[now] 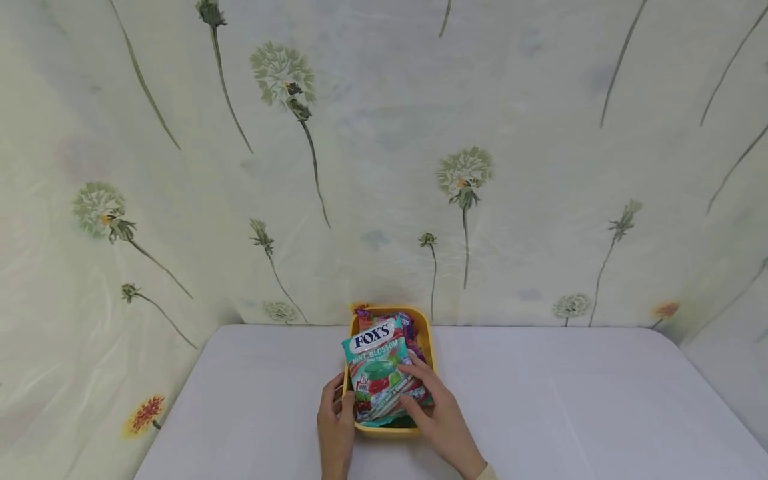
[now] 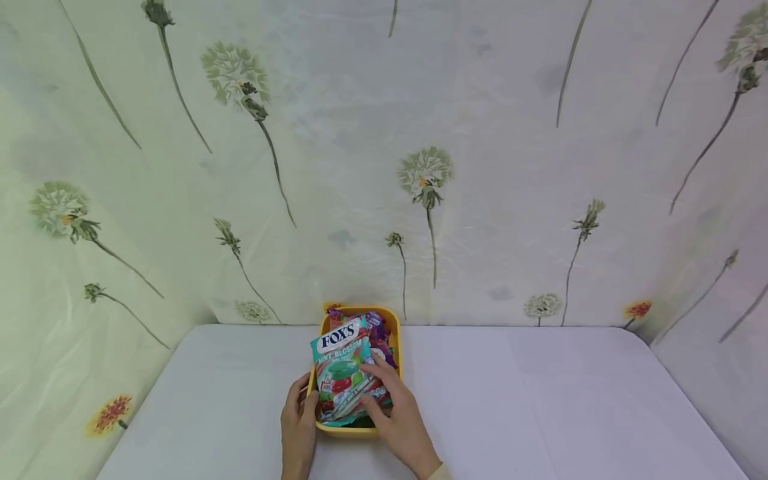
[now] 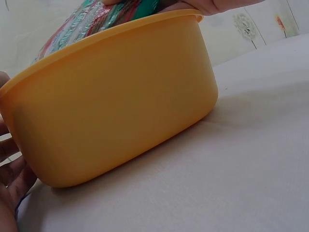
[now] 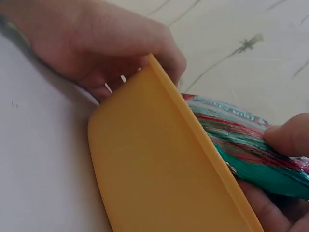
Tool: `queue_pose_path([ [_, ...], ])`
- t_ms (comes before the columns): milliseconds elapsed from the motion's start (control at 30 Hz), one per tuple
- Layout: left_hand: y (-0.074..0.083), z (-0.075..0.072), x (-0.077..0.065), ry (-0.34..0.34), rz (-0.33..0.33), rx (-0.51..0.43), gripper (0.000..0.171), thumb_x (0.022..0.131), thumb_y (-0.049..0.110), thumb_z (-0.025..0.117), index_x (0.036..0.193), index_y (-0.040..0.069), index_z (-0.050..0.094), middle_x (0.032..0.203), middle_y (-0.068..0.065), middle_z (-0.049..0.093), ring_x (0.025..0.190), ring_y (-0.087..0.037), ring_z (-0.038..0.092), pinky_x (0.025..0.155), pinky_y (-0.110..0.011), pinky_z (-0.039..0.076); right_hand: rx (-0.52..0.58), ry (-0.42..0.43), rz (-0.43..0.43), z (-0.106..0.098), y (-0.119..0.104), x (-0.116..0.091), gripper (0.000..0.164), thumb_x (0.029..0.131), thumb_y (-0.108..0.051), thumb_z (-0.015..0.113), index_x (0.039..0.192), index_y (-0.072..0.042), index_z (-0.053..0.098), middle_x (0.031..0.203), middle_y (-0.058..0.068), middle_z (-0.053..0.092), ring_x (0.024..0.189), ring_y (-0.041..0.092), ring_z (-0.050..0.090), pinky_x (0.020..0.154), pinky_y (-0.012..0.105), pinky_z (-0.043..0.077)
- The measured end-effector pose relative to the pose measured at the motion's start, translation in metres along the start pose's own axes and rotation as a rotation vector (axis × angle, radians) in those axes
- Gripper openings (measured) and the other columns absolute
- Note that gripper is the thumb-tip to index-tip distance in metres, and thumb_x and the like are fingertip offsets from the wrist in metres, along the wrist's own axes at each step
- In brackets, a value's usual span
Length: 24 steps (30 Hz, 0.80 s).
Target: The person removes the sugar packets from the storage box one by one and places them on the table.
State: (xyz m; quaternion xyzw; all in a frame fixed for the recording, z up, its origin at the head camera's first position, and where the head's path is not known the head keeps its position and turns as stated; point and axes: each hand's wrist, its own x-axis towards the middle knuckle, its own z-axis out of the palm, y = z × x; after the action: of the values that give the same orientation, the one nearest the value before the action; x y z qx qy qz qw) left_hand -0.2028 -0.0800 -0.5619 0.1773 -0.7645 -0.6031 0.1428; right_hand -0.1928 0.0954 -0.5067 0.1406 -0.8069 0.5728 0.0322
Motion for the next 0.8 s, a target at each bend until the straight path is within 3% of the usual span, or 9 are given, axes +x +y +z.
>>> queue_pose_path([
  [167,-0.002,0.001,0.001,0.001,0.009,0.0,0.036,0.093,0.018,0.053,0.13,0.016,0.052,0.124,-0.005,0.059,0.104,-0.018,0.059,0.088,-0.036,0.051,0.091,0.026,0.0,-0.002,0.0,0.0,0.037,0.092,-0.025,0.058,0.128,-0.032,0.053,0.152,-0.006,0.034,0.135,0.033,0.04,0.08,0.03,0.055],
  [367,-0.004,0.002,0.0,0.017,0.045,-0.001,0.034,0.093,0.017,0.053,0.127,0.016,0.054,0.125,-0.003,0.059,0.107,-0.018,0.058,0.091,-0.039,0.048,0.118,0.043,-0.015,-0.003,0.0,0.0,0.037,0.094,-0.024,0.055,0.13,-0.027,0.052,0.152,-0.004,0.035,0.135,0.033,0.04,0.084,0.03,0.053],
  [633,-0.001,0.005,-0.003,0.066,0.023,-0.021,0.041,0.086,0.006,0.049,0.125,0.016,0.056,0.121,-0.002,0.06,0.102,-0.015,0.058,0.086,-0.034,0.05,0.146,0.114,0.09,-0.01,0.004,0.003,0.037,0.093,-0.021,0.057,0.128,-0.032,0.054,0.147,-0.009,0.041,0.132,0.022,0.043,0.087,0.025,0.051],
  [800,0.002,0.007,-0.004,0.114,0.039,-0.05,0.041,0.084,0.003,0.049,0.122,0.013,0.059,0.122,-0.005,0.062,0.107,-0.019,0.06,0.089,-0.041,0.051,0.146,0.129,0.131,-0.015,0.004,0.006,0.037,0.092,-0.024,0.058,0.128,-0.033,0.054,0.148,-0.01,0.04,0.134,0.02,0.04,0.086,0.02,0.048],
])
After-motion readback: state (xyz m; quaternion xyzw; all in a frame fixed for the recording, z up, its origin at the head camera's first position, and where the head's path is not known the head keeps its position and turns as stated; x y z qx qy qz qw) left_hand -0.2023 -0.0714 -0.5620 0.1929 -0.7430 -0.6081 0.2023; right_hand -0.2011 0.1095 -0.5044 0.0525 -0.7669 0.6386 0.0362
